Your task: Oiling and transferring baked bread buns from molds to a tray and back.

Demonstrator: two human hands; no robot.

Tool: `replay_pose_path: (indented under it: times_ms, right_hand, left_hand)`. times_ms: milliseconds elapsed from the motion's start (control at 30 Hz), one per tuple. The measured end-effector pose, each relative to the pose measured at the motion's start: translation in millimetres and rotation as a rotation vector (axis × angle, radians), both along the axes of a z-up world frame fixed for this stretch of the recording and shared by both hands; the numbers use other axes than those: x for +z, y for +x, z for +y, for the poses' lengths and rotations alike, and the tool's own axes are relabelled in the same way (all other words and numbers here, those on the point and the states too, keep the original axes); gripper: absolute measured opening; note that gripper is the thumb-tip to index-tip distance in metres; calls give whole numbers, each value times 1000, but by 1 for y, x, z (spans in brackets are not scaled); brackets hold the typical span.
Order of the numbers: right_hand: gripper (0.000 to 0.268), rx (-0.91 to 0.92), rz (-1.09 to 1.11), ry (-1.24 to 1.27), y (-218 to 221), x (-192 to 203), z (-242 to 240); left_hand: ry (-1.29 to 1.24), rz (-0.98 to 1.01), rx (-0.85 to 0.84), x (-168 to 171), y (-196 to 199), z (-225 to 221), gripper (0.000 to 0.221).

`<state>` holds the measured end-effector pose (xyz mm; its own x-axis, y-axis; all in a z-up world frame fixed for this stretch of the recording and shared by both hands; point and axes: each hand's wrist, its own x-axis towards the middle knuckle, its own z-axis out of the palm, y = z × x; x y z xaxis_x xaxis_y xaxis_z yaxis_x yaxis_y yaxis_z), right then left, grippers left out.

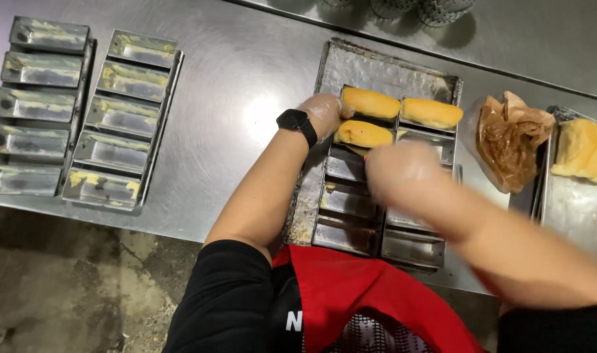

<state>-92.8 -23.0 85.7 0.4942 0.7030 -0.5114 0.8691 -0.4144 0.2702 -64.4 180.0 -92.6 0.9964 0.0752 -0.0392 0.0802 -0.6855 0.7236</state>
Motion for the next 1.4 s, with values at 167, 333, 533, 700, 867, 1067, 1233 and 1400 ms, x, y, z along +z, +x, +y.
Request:
replay_pose_path:
  times_ms: [167,333,533,700,867,1067,1233,1400]
  right_hand:
    - [50,-120,-61,151,-27,-11,-34]
    - [63,-233,-84,173,-25,16,-50]
    - [55,-269,-102,238,-17,31,-57]
    - [45,-232,14,349,8,27,-92]
    - [46,-436,40,310,45,63,-113]
    - [57,-590,-49,305,47,88,-90]
    - [49,-416,125,558,80,42,-115]
    - [44,-771,154,47,48,106,-38]
  left_hand:
    - [-268,145,125,-3,0,-2,23]
    - [-267,88,95,-2,-8,-5,31]
    - [-198,179,125,38,-17,-8,36]
    - [245,107,-54,65,-20,-19,67]
    - [424,75,-96,71,-24,-33,48]
    - [463,14,-49,72,-32,-54,32]
    - [451,-19,-35,65,-38,-61,24]
    - [314,-201,-20,41,-39,-66,19]
